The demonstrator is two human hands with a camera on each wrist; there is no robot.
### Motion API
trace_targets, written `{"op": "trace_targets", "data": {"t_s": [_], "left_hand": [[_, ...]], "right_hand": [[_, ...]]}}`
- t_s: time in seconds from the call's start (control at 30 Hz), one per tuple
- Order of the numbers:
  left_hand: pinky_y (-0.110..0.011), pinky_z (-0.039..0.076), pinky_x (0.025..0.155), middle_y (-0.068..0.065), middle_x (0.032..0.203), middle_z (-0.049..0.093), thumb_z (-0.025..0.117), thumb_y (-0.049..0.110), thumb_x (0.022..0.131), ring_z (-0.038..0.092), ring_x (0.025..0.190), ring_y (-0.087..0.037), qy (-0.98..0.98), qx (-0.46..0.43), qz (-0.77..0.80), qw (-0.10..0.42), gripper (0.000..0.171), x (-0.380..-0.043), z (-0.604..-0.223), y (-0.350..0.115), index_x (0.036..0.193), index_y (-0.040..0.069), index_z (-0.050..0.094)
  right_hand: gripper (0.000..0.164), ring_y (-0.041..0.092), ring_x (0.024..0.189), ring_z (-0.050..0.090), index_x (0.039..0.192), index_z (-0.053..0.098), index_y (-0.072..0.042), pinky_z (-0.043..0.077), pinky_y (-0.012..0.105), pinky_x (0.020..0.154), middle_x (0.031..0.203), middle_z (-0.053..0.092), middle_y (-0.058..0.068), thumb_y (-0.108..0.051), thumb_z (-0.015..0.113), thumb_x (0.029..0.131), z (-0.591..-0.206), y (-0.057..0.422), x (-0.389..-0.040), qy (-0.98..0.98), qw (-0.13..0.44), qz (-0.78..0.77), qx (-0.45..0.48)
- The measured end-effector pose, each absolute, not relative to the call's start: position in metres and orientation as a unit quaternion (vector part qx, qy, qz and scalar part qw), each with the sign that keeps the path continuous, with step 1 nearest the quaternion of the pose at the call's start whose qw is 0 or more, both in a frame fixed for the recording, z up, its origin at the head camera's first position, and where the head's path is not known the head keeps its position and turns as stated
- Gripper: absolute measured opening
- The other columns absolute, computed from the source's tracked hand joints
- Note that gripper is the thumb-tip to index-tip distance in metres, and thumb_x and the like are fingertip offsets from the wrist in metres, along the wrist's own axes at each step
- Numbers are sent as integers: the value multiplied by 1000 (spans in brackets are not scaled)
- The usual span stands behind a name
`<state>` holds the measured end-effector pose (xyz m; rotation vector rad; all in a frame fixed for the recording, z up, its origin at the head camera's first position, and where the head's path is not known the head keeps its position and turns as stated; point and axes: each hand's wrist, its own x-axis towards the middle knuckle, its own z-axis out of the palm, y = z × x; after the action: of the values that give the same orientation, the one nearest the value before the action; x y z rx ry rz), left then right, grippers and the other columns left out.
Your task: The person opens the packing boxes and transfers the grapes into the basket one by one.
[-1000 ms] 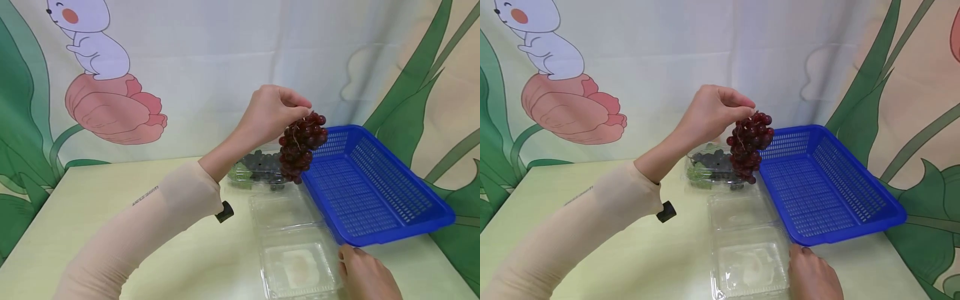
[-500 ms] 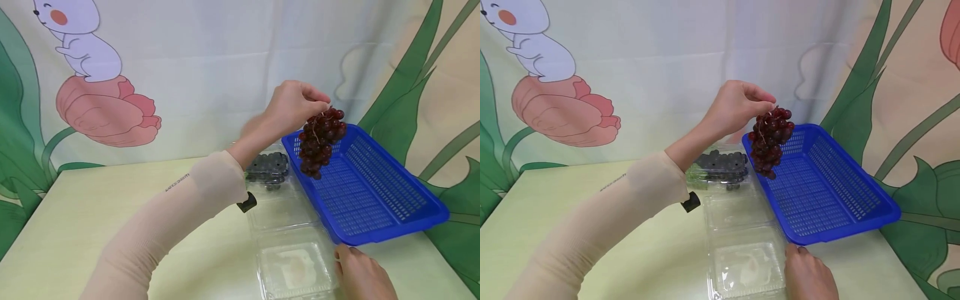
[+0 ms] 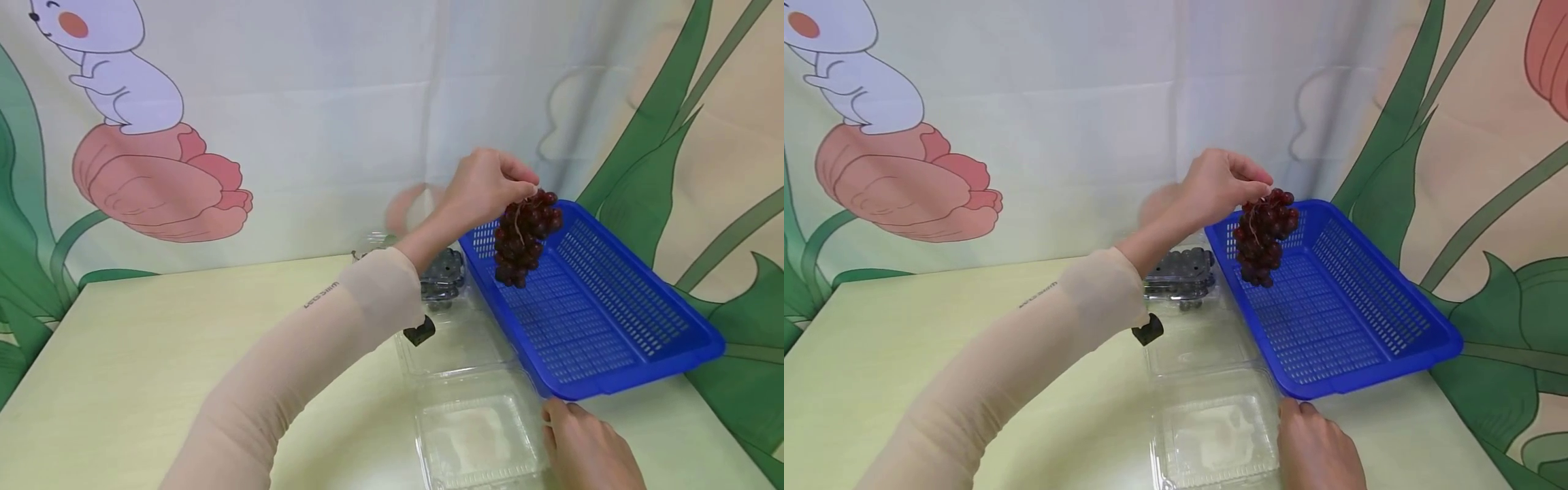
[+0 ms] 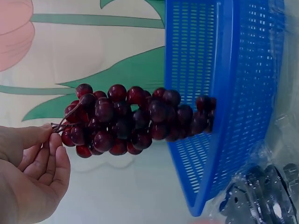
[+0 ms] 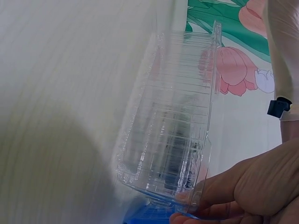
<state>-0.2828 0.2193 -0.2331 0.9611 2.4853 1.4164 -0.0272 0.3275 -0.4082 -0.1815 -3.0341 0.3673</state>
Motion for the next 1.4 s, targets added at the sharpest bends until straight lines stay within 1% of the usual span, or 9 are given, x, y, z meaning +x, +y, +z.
{"op": "trace_targets", "data": {"t_s": [0.13,0.3,0.47,0.53,0.63,0.87,1.17,1.27,1.4], "left_hand": [[-17,53,70,4,94,77,75,15,97,69,83,-7,821,320,466,80,12,-286,-244,224,105,10,82],[-17,53,73,8,94,76,74,18,98,68,88,-5,827,322,448,109,12,-284,-254,231,105,15,83],[-19,53,72,8,88,76,75,19,97,68,84,-6,822,318,454,133,10,-281,-258,236,103,17,83],[-20,54,70,7,85,76,76,19,97,69,81,-8,814,321,460,151,10,-280,-259,236,103,16,83],[-19,55,71,4,85,76,75,17,97,69,82,-11,801,332,465,181,11,-281,-263,235,104,13,83],[-21,58,78,-2,95,76,73,13,98,69,89,-15,769,340,477,255,15,-288,-279,231,109,7,81],[-28,59,81,-4,90,76,73,10,97,69,85,-17,750,360,487,266,11,-284,-292,238,104,5,81],[-25,59,80,-1,92,76,73,12,98,70,86,-15,745,371,478,281,11,-279,-291,244,104,7,81],[-21,58,78,-1,99,75,73,12,98,70,90,-15,725,365,501,302,13,-279,-287,249,107,7,80]], "right_hand": [[14,24,63,61,94,64,-7,52,48,54,74,57,1,-1,76,88,-409,327,-27,-990,40,121,-61],[14,24,62,60,94,63,-7,53,47,54,76,58,2,-1,76,88,-409,326,-26,-990,39,121,-63],[13,23,63,60,95,63,-6,53,47,55,76,59,2,-2,75,90,-408,326,-29,-990,18,119,-72],[13,23,63,60,95,63,-6,53,47,55,76,58,3,-2,75,90,-408,325,-29,-990,15,119,-74],[14,24,63,61,95,63,-6,53,48,54,76,59,3,-2,75,90,-408,325,-28,-990,16,117,-75],[14,24,64,62,97,64,-5,54,48,56,78,60,3,-3,76,90,-407,325,-31,-990,2,114,-77],[17,28,66,65,100,65,-6,54,50,56,81,63,5,-4,77,89,-410,327,-27,-990,22,120,-70],[18,29,67,66,102,65,-5,55,50,57,82,64,5,-4,77,89,-410,327,-27,-991,16,116,-71],[19,30,69,67,105,66,-4,56,51,58,85,66,7,-4,77,89,-409,327,-29,-991,3,113,-74]]}}
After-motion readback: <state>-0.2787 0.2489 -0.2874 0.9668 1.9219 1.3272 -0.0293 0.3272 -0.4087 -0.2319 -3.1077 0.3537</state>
